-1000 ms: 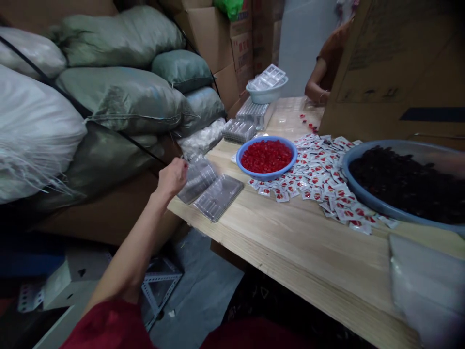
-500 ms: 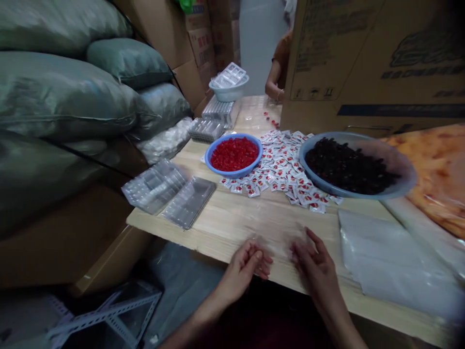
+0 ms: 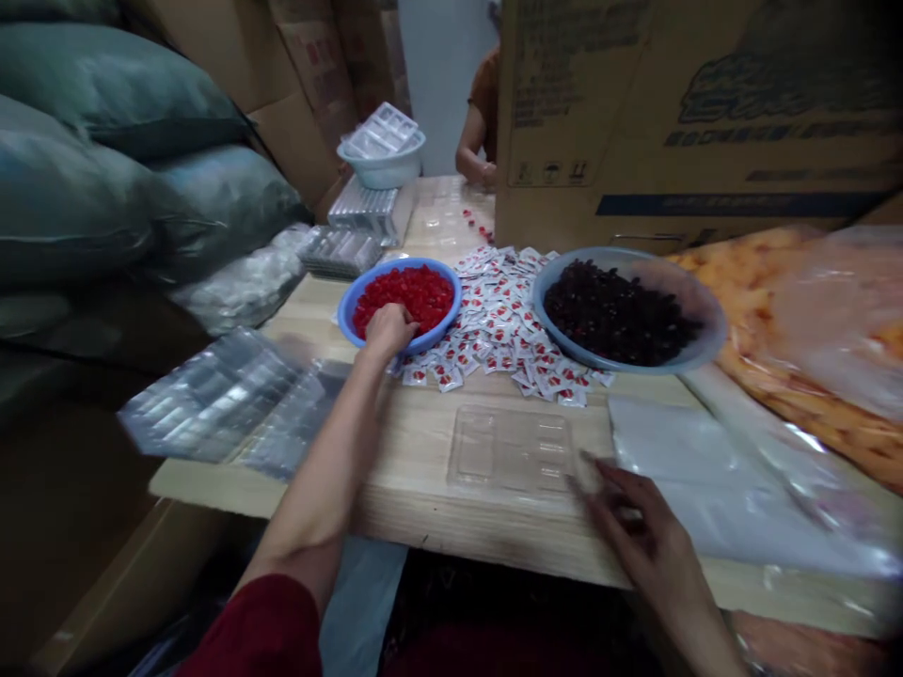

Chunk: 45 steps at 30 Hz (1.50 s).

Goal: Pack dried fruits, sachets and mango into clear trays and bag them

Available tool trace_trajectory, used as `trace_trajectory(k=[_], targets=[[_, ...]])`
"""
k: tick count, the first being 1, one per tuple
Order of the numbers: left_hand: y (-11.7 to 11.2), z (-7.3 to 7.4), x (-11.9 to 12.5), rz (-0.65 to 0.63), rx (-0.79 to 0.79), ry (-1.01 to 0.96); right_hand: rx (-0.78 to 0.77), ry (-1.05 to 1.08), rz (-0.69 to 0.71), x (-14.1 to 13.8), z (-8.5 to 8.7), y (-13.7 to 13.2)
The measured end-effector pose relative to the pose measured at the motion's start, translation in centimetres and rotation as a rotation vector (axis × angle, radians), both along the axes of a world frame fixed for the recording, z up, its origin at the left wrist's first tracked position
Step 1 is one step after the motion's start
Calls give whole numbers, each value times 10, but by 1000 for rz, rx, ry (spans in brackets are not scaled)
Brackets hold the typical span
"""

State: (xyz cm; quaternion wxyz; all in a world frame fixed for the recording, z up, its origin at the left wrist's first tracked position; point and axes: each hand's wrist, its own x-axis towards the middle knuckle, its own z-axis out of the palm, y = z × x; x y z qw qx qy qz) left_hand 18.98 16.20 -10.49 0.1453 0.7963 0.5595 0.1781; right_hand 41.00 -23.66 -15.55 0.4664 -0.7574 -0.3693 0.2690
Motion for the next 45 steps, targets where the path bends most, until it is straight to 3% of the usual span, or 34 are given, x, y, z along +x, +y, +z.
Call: trace_trajectory(k=[3,7,9,12,14,17,19,22,25,28,30,33,38,42,45], targets=[[6,-11,2,-36,26,-72,75,-197,-86,31,33,18],[-3,-17,-5,15,214,-325,261,-493,-132,85,62,92],[-7,-18,-8,56,267,-435,158,-606,-31,111,61,141],[-5,-20,-10,92,274,-550,-226,-705,55,133,47,203],[-4,-19,-11,93,255,-607,-350,-715,58,137,37,228],[-22,-16,-5,61,225,-659,-388,-712,39,138,26,242],[-53,-14,5,-13,153,-697,-397,-706,37,139,25,242],[-119,-18,31,-242,-91,-724,-298,-653,-44,141,33,236],[-177,-32,61,-460,-237,-559,15,-559,-95,134,47,212],[-204,-50,86,-613,-185,-448,287,-433,10,108,56,163],[-208,-59,98,-674,-123,-379,308,-337,52,82,50,126],[-207,-63,105,-705,-76,-270,201,-217,58,47,28,85],[-205,-54,92,-717,-43,-302,83,-387,279,21,-4,80],[-184,-35,58,-441,33,-427,45,-588,376,20,-10,87],[-148,-11,22,-193,201,-427,81,-644,393,20,-14,87]])
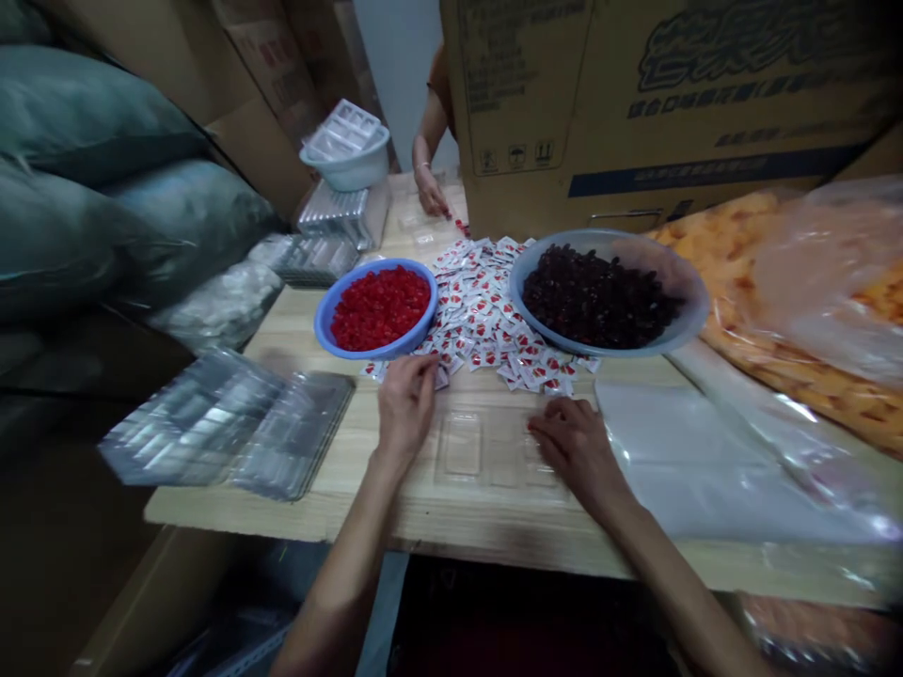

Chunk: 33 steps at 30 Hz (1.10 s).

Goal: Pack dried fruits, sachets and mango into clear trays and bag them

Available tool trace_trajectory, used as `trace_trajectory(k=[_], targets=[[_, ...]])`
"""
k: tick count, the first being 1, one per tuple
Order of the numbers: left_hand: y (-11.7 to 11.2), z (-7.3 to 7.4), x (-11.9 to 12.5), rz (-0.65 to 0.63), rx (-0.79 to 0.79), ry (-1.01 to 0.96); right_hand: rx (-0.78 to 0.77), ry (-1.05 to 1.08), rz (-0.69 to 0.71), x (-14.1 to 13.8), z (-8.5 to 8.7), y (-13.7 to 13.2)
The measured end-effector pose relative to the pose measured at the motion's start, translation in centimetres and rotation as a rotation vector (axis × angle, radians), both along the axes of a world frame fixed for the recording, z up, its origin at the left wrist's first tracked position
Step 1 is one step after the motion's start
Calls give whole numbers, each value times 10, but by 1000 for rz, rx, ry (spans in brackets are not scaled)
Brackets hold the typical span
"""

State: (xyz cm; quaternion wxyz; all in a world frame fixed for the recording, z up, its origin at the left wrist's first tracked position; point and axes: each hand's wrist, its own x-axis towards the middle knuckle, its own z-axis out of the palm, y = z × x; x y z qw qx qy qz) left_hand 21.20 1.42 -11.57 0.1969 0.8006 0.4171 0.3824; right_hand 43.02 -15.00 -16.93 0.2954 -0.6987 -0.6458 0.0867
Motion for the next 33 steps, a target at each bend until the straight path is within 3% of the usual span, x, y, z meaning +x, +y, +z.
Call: trace_trajectory(k=[3,5,9,12,14,17,21,24,26,28,30,33], targets=[[54,23,-30,189,115,81,14,8,22,-2,-2,-3],[94,29,-38,201,82,201,47,63,20,-2,3,-4],[153,13,-28,16,-91,367,223,220,-110,21,32,4],[164,0,-16,-23,-162,371,312,183,-275,64,54,26],[160,-3,-14,24,-167,342,245,74,-346,97,60,50],[152,-3,-16,105,-141,284,-17,-89,-368,130,56,92],[150,-5,-18,169,-162,213,-325,-220,-342,140,42,135],[149,-3,-20,231,-146,84,-384,-212,-351,140,37,145],[137,5,-20,239,-114,-56,-398,-199,-365,142,37,144],[108,15,-16,173,-99,-163,-390,-193,-377,144,37,141],[61,20,-5,16,-156,-197,-363,-200,-399,145,39,138],[-22,7,23,-296,-417,-161,-154,-101,-456,142,48,128]])
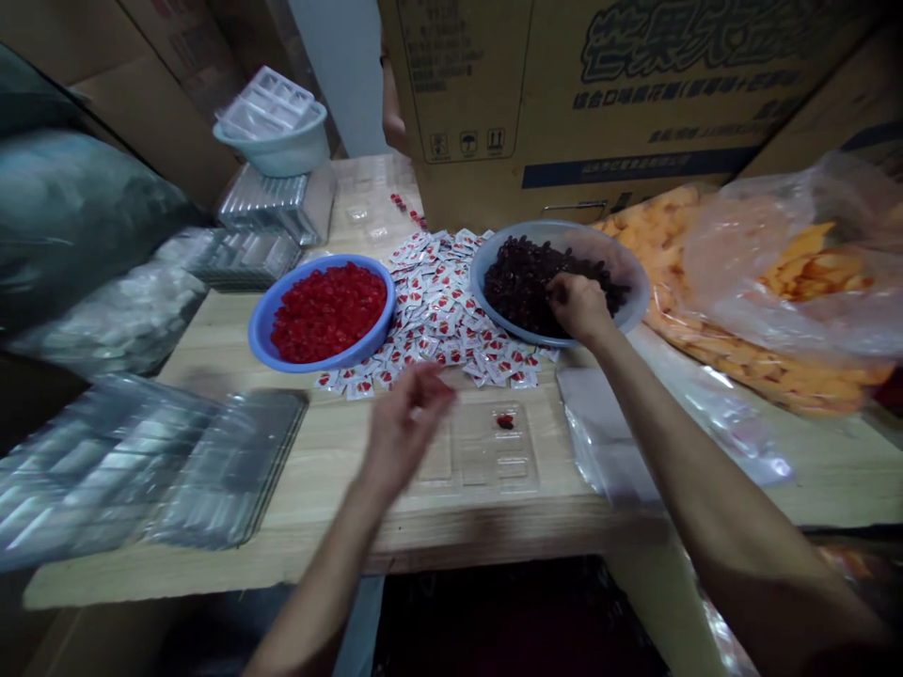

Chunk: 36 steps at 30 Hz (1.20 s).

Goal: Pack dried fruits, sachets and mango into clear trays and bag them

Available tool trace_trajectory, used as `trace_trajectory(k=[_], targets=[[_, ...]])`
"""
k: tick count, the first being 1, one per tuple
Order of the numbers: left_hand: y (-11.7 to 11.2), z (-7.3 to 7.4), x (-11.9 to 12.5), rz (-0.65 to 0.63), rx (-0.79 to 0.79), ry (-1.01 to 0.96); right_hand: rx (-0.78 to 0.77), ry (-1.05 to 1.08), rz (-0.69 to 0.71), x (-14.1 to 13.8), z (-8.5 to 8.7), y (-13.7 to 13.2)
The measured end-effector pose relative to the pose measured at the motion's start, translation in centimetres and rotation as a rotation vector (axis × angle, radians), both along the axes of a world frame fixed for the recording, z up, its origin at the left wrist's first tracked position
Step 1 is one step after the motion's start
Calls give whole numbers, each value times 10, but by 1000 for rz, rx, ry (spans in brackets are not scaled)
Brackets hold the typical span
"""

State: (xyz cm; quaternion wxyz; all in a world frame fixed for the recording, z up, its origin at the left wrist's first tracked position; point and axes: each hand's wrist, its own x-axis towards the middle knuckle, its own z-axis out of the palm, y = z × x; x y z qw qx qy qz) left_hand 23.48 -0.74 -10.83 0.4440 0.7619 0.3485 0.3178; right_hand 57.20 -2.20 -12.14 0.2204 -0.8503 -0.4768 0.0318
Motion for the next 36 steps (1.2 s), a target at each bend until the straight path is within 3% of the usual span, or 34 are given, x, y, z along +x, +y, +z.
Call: trace_trajectory(k=[2,5,7,9,11,13,16,18,20,23,26,30,36], targets=[[-44,-21,20,-135,15,49,269,118,-16,-9,10,-17],[-79,-51,40,-257,238,123,518,314,100,-39,20,-66],[-84,-59,41,-256,381,155,508,390,214,-67,17,-106],[-81,-55,30,-226,449,154,434,462,292,-96,5,-138],[-67,-40,11,-158,478,131,362,458,379,-121,-12,-157],[-39,-21,-10,-20,520,121,307,395,479,-137,-27,-162],[31,4,-39,337,643,199,234,255,616,-150,-39,-159],[87,11,-53,501,670,315,198,184,663,-152,-41,-157],[140,11,-63,508,573,468,187,168,676,-151,-38,-159],[194,6,-68,317,284,722,241,237,613,-143,-28,-164],[211,1,-67,200,229,817,332,312,468,-127,-16,-161],[206,-8,-69,191,332,783,415,290,348,-101,-10,-136],[192,-12,-73,186,401,540,353,296,357,-95,-31,-96]])
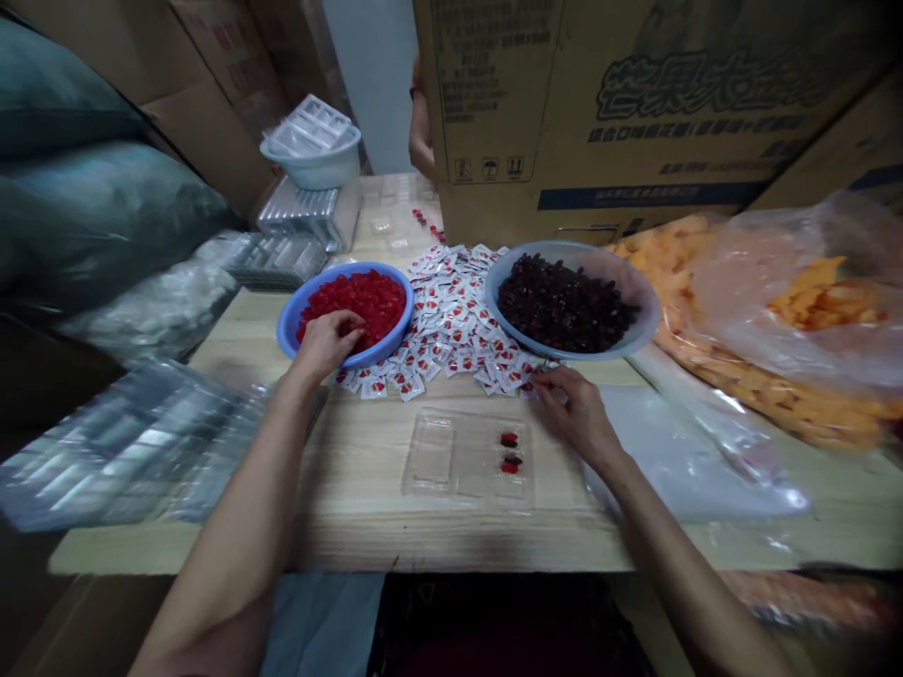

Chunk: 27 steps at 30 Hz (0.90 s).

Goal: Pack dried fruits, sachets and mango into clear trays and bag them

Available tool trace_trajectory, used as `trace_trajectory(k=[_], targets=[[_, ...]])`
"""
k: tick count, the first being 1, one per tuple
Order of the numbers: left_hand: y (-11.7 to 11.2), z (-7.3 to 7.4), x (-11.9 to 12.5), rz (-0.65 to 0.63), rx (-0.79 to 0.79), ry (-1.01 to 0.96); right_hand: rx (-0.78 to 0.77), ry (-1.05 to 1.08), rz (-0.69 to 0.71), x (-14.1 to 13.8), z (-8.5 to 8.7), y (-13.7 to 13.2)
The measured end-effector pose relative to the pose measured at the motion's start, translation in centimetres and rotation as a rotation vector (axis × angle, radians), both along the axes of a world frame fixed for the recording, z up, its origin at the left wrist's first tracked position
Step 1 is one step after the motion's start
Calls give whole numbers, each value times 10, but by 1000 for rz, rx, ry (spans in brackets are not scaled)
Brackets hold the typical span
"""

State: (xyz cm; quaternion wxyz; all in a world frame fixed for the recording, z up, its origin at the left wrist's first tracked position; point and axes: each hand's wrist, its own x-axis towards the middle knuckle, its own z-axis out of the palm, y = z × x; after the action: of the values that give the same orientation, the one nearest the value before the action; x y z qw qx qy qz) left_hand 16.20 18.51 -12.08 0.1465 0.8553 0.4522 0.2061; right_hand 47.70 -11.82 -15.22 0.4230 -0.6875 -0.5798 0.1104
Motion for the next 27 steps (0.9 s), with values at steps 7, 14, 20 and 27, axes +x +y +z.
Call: trace_trajectory(k=[7,14,20,27], targets=[[-10,0,0,196,31,-126,-25,92,44,-18,-11,-18],[8,4,11,32,-94,61,-49,157,31,-25,-4,-36],[4,3,9,130,-13,-15,-64,201,40,-35,-1,-50],[1,3,3,246,35,-134,-129,185,-7,-29,-10,-77]])
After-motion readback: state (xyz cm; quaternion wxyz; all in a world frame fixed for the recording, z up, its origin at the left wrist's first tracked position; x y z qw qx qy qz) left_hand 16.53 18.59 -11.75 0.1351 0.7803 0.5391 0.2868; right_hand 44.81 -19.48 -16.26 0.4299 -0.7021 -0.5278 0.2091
